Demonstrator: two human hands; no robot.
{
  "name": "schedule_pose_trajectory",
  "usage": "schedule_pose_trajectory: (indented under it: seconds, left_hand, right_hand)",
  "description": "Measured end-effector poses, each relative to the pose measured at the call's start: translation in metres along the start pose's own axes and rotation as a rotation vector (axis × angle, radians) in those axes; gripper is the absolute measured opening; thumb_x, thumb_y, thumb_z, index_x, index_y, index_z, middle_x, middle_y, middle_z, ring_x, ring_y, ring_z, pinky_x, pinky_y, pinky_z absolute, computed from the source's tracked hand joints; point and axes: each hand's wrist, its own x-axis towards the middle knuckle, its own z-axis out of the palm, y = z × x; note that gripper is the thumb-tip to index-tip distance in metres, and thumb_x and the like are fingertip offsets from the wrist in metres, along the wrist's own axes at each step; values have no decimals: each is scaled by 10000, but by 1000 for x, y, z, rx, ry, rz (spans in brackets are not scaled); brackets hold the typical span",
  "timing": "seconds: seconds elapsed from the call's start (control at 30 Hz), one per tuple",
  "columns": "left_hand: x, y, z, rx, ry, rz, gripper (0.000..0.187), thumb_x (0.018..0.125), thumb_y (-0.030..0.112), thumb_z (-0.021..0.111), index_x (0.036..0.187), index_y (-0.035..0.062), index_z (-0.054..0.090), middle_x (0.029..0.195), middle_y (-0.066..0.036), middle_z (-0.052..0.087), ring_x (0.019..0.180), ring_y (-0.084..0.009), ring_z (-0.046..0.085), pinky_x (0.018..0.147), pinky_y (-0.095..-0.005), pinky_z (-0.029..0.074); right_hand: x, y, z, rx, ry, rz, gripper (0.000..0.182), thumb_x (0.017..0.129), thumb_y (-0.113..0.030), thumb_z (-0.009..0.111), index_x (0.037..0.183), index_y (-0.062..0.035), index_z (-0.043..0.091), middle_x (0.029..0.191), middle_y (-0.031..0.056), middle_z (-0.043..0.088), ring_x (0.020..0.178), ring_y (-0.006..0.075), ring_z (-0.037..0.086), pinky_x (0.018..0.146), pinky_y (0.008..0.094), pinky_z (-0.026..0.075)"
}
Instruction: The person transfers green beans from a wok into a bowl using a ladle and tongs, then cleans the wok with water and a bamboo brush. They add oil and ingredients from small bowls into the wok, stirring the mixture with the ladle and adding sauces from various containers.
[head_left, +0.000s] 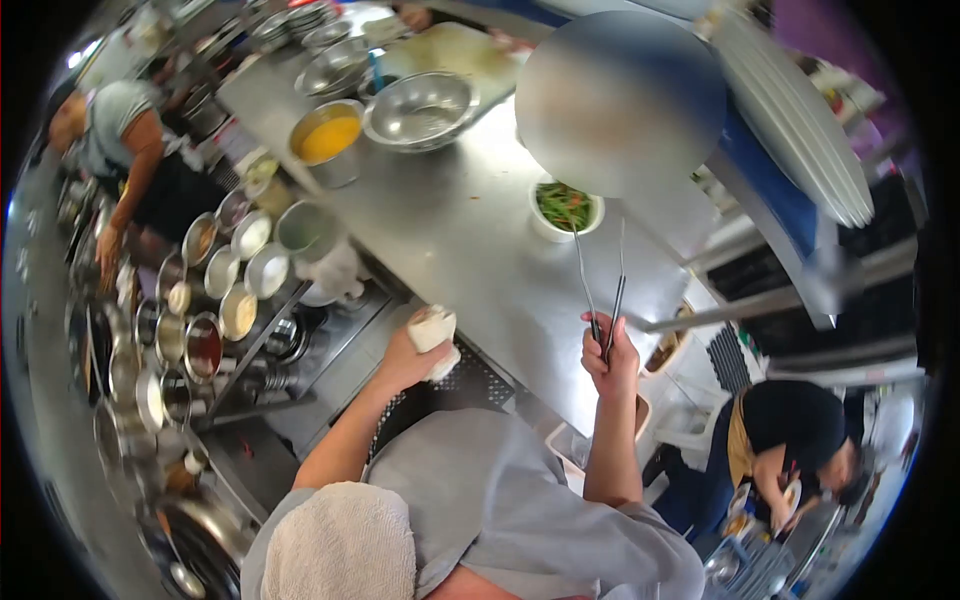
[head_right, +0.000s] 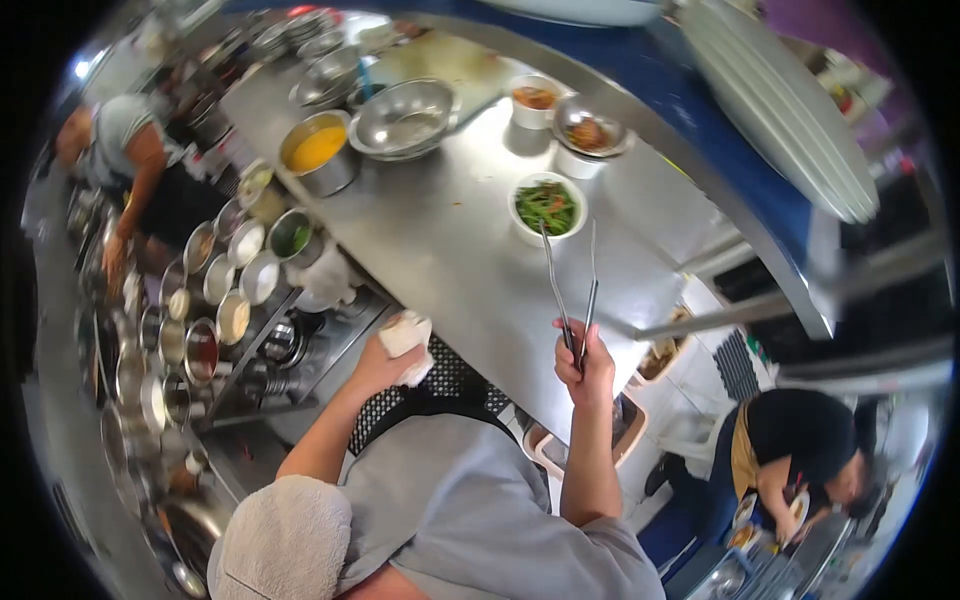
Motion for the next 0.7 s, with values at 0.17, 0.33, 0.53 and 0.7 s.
schedule_pose_trajectory:
  seconds: [0.17, 0.33, 0.53, 0.7]
  left_hand:
    - [-116, -30, -62, -1183, -23, -412, 532, 942, 165, 550, 1374, -102, 389, 1293, -269, 546, 1154, -348, 597, 978, -416, 502]
    - [-236, -81, -79, -1605, 350, 27, 459, 955, 173, 547, 1329, -72, 444, 1232, -231, 597, 1122, -306, 621, 981, -418, 510]
    - [-402, -118, -43, -1674, 1110, 42, 408, 914, 114, 606, 1269, -62, 509, 1164, -219, 639, 1007, -277, 673, 891, -384, 561]
    - [-533, -51, 3, -1536, 1319, -229, 481, 851, 203, 714, 1246, -20, 556, 1110, -149, 671, 959, -223, 670, 817, -345, 551]
  right_hand:
    - [96, 46, 87, -5, -414, 388, 580, 1006, -465, 391, 1235, 53, 517, 660, 22, 440, 406, 76, 285, 371, 233, 235]
    - [133, 157, 217, -328, -839, 753, 560, 981, -395, 419, 1314, 50, 487, 690, 37, 464, 433, 81, 319, 382, 230, 258]
    - [42, 333, 327, -566, -1189, 1263, 517, 988, -373, 454, 1346, -1, 485, 785, 42, 502, 464, 82, 320, 423, 223, 274]
    - [-139, 459, 383, -923, -1630, 1423, 436, 992, -346, 507, 1267, -10, 545, 749, 51, 536, 465, 87, 395, 392, 227, 269]
